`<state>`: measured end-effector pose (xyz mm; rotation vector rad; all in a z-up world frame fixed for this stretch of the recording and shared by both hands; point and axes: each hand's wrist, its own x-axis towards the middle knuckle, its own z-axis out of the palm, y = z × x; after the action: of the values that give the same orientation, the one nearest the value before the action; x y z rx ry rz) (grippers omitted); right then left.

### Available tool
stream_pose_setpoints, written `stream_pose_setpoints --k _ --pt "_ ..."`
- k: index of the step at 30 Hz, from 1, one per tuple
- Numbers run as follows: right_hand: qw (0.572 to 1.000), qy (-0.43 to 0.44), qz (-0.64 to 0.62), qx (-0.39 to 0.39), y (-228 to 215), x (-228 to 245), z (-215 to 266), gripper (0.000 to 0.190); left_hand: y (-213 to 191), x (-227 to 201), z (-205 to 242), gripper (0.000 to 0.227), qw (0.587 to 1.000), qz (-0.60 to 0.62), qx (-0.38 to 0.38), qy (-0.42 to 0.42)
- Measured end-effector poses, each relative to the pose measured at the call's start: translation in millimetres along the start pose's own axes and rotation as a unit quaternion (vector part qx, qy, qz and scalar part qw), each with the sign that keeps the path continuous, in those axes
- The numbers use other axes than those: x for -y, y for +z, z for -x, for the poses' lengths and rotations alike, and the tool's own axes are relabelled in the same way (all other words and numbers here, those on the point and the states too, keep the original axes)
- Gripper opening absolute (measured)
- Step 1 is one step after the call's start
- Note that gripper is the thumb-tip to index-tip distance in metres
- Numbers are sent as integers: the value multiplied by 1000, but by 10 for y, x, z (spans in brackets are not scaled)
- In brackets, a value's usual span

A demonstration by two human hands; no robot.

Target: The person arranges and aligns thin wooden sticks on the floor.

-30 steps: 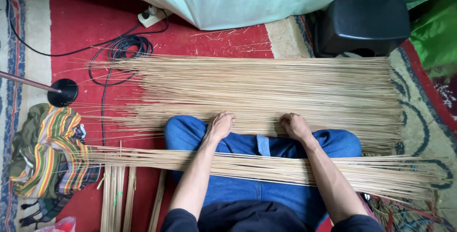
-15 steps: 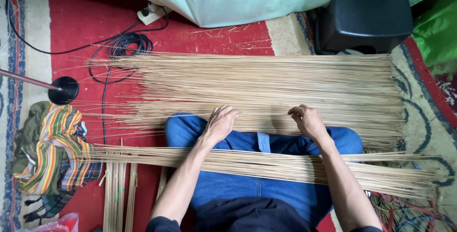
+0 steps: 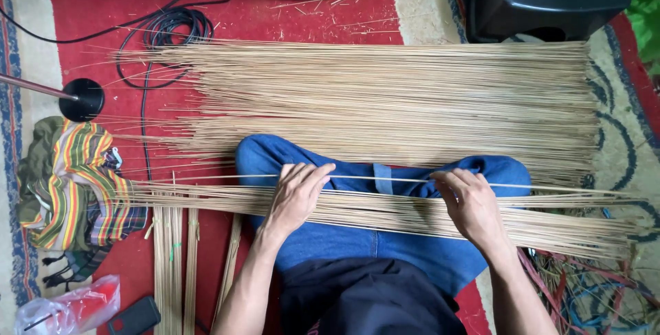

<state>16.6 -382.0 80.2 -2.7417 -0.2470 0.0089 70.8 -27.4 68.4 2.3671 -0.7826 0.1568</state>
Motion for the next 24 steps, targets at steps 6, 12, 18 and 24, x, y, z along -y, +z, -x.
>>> stream_pose_setpoints --k 6,12,18,24 --pt "999 16 -32 11 177 176 360 9 261 -19 446 14 998 -43 -38 -12" --pt "999 0 -41 15 324 323 417 8 393 6 676 8 997 1 -37 -64" --pt "999 9 -52 1 393 302 428 7 485 52 691 7 994 7 -67 -81" --pt "995 18 -101 -2 351 211 343 14 383 -26 511 23 994 -9 -92 -65"
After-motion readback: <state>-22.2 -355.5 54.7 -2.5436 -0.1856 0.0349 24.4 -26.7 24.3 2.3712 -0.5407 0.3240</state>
